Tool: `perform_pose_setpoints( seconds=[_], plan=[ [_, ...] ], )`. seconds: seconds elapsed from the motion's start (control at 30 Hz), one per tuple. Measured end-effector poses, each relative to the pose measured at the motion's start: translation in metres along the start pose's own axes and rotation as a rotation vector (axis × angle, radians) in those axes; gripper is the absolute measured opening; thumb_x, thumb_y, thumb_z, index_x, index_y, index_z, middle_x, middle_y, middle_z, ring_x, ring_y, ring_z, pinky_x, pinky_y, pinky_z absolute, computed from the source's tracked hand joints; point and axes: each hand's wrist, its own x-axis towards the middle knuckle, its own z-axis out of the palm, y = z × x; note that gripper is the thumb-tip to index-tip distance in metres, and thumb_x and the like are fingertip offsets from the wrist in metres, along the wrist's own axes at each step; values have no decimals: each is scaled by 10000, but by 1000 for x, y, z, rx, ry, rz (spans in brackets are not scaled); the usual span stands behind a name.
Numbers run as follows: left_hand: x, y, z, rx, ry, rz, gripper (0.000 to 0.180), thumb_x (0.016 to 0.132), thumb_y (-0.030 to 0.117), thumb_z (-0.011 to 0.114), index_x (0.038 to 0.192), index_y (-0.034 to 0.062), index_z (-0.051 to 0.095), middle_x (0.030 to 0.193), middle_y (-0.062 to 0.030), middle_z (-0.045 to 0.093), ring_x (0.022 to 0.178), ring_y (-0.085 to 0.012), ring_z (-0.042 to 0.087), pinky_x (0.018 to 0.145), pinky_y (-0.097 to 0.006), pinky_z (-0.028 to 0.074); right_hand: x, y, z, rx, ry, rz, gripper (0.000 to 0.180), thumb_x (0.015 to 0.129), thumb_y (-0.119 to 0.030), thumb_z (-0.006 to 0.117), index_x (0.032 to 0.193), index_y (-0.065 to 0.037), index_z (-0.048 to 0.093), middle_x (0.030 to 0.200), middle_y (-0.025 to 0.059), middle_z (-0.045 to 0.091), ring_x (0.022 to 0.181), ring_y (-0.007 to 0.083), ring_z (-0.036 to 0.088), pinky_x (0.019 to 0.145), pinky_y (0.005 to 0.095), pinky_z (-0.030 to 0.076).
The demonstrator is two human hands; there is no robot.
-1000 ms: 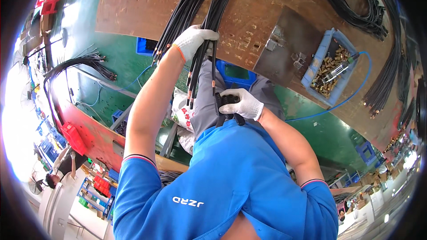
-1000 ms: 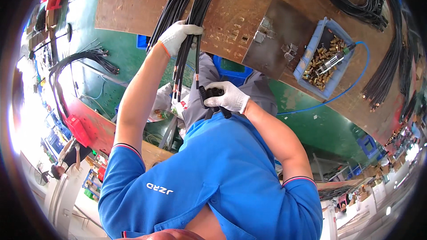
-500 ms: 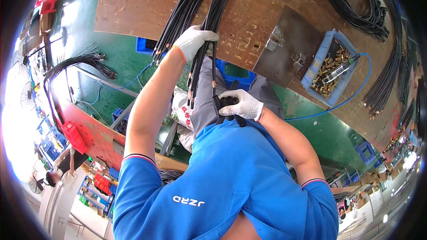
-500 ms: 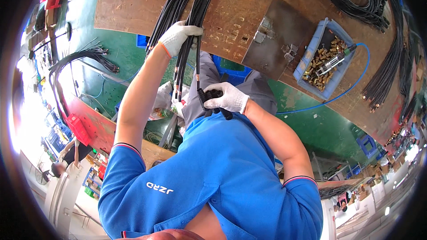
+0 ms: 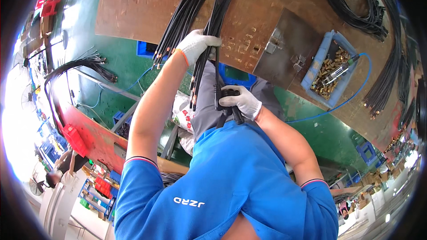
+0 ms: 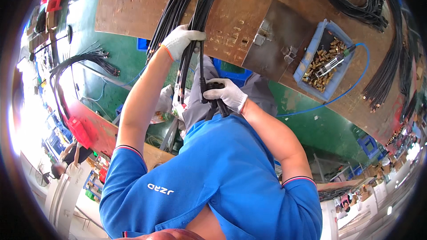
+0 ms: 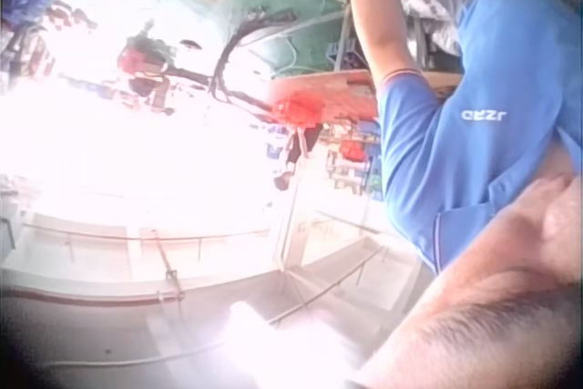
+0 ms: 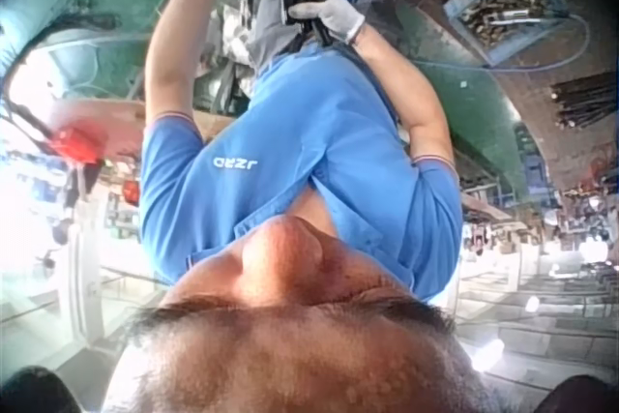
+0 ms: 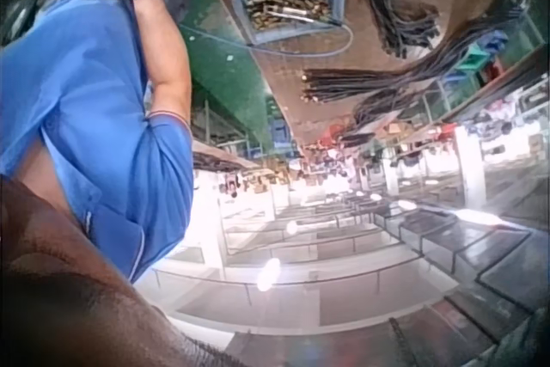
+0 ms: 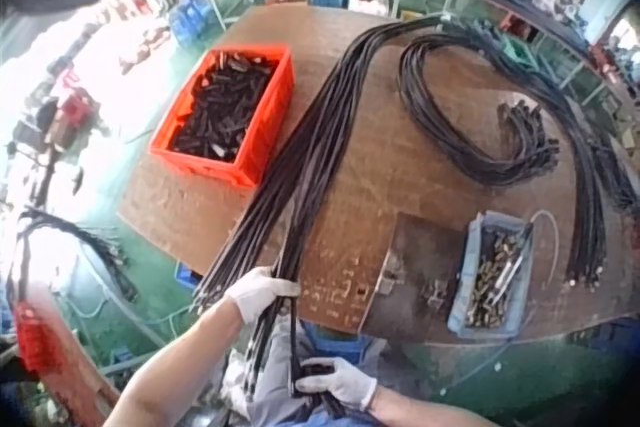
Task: The person inserts brass connectors into the ends of black cables and secures them using a pneumatic crimping tool. After crimping, the person slides black plastic sleeves over the connectors and places the finished cables into a red bin.
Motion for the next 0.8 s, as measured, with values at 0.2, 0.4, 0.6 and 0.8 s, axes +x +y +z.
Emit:
perform_pose_setpoints(
  seconds=[0.2,0.4,0.6,0.8],
  plan=[
    [-3,3,10,19,-11,-19,227,900,202,782,981,3,709,762,-78,682,619,-169,653,597,-330,543,26,-22,-5,27,80,-104,402,861,-95,840,1207,68,716,1033,109,763,892,164,747,835,300,601],
    [4,-2,-1,1,-53,0,225,961,240,753,1021,43,661,757,-56,664,595,-150,627,552,-314,514,62,-56,-19,183,-4,-89,326,915,-62,775,1220,40,722,1072,110,773,945,200,760,888,353,619],
    [-1,6,-17,-5,-16,-88,236,951,234,761,1043,49,646,778,-50,667,618,-135,637,540,-299,518,102,-88,-37,161,204,-193,249,916,-61,769,1150,20,745,1015,124,795,863,216,773,819,347,628],
    [6,-1,-22,-31,-62,-87,254,970,271,780,1053,60,665,840,-48,695,657,-126,655,566,-291,534,118,-135,-56,160,441,-421,161,920,-136,780,1030,-23,752,860,76,752,732,193,715,657,351,558]
  ],
)
